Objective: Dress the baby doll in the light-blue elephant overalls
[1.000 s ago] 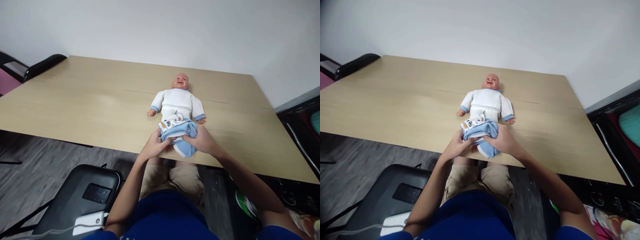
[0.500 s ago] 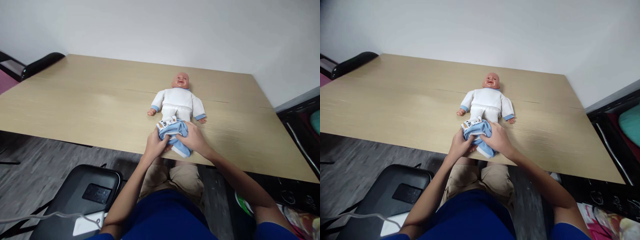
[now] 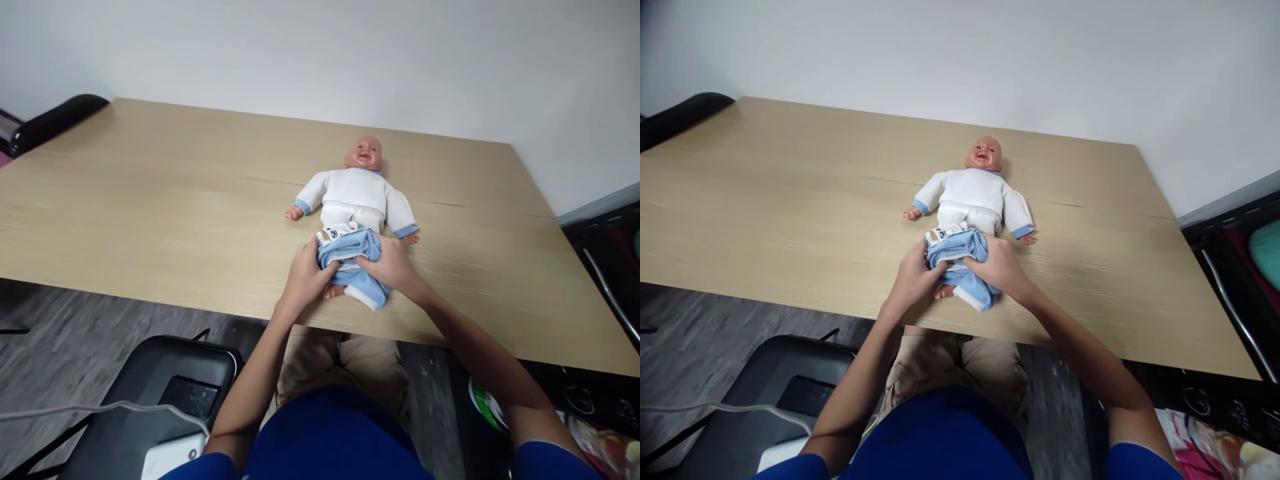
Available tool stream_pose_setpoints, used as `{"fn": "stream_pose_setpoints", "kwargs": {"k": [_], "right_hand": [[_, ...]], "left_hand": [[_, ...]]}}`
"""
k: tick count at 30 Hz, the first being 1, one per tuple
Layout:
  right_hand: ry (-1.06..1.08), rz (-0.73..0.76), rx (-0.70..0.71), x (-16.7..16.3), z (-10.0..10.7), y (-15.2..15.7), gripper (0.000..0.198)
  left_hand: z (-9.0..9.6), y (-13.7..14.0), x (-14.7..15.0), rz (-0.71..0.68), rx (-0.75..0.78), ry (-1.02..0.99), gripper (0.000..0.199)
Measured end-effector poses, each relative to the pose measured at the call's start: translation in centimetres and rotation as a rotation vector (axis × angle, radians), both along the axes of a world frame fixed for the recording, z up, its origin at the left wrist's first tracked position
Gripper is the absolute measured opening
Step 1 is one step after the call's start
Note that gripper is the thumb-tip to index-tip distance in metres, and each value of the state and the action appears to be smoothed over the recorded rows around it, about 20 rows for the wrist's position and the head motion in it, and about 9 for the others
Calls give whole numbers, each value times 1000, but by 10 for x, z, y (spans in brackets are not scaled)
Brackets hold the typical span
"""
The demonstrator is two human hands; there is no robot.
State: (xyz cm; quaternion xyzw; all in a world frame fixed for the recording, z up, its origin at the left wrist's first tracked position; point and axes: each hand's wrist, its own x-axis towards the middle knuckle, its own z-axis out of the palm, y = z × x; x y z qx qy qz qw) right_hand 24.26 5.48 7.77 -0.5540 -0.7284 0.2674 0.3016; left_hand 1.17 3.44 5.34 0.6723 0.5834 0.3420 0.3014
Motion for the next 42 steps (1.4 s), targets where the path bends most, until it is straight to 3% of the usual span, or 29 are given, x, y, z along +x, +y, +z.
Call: {"fn": "stream_pose_setpoints", "kwargs": {"k": [7,13,16,20,24,27,33,38,42], "right_hand": [[-50,161,-155,-9,40,-27,17],[-181,254,-198,-20,40,-41,13],[-304,245,-204,-24,27,-41,19],[-413,262,-106,-22,11,-44,27],[-370,254,-20,-17,0,-52,53],[-361,253,-3,-14,-8,-55,65],[-178,265,-32,-8,-15,-47,51],[-54,264,78,1,-20,-32,27],[17,378,170,11,-20,-5,24]], "left_hand": [[19,-37,-15,-143,-266,-210,46],[10,-58,-26,-191,-330,51,37],[0,-58,-26,-191,-283,164,28],[-18,-61,-21,-185,-170,222,28],[-40,-70,-13,-141,-73,162,46],[-52,-75,-9,-87,-17,69,47],[-62,-71,-10,10,56,-149,31],[-61,-49,-18,-38,117,-308,38],[-48,-19,-29,-141,142,-363,39]]}}
